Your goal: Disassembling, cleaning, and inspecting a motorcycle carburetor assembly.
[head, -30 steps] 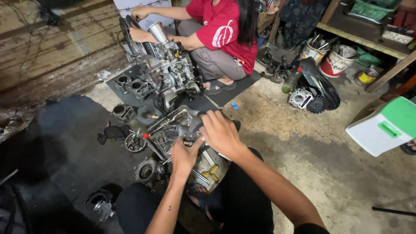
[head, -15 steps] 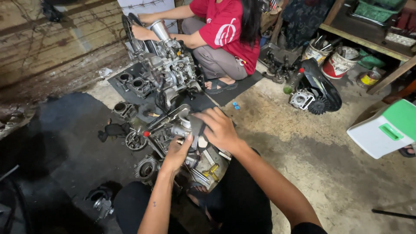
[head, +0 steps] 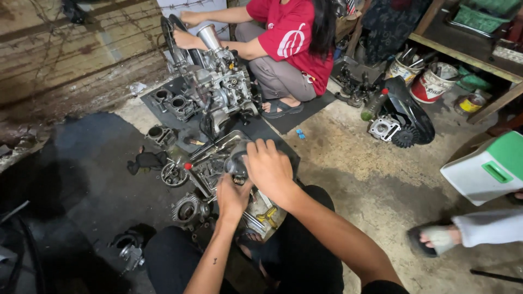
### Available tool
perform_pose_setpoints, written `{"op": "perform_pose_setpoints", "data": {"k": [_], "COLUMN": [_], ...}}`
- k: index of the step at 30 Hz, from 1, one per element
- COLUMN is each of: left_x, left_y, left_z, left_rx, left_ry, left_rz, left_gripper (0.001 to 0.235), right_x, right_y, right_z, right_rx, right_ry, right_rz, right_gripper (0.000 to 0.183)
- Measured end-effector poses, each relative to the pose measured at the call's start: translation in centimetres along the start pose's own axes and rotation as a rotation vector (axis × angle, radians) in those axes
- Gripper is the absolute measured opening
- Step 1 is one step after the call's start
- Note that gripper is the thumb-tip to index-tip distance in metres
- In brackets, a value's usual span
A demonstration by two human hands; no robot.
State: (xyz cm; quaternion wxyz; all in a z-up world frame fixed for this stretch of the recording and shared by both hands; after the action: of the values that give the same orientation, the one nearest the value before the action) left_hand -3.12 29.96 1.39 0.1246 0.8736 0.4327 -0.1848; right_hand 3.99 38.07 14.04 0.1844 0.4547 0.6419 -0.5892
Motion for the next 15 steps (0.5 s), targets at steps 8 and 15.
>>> {"op": "perform_pose_setpoints", "data": {"k": [8, 15], "left_x": [-0.7, -2.1], "left_y": [-1.8, -1.8], "left_z": [3.8, 3.1], "left_rx": [0.052, 0.181], "left_ry": [0.382, 0.413], "left_rz": [0.135, 0.311], "left_gripper": [0.051, 0.056], "right_x": [-1.3, -1.6], "right_y": [-0.2, -0.7], "right_z": [0.2, -0.7], "right_rx": [-0.202, -0.174], "right_ry": [-0.219, -0.598], "right_rz": [-0.142, -0.1], "right_gripper": [0.026, 0.029]}}
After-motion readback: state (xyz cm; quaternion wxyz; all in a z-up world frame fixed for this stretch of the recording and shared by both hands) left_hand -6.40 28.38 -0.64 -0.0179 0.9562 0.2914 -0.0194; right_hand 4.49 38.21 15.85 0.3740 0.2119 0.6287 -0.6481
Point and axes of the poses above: each hand's wrist, its own y-axis away from the middle knuckle, its own x-axis out of the palm, z = x × y, the point moved 6 cm from there along -y, towards the middle knuckle, and after that the axes turned 7 degrees about z, right-handed, at the moved point
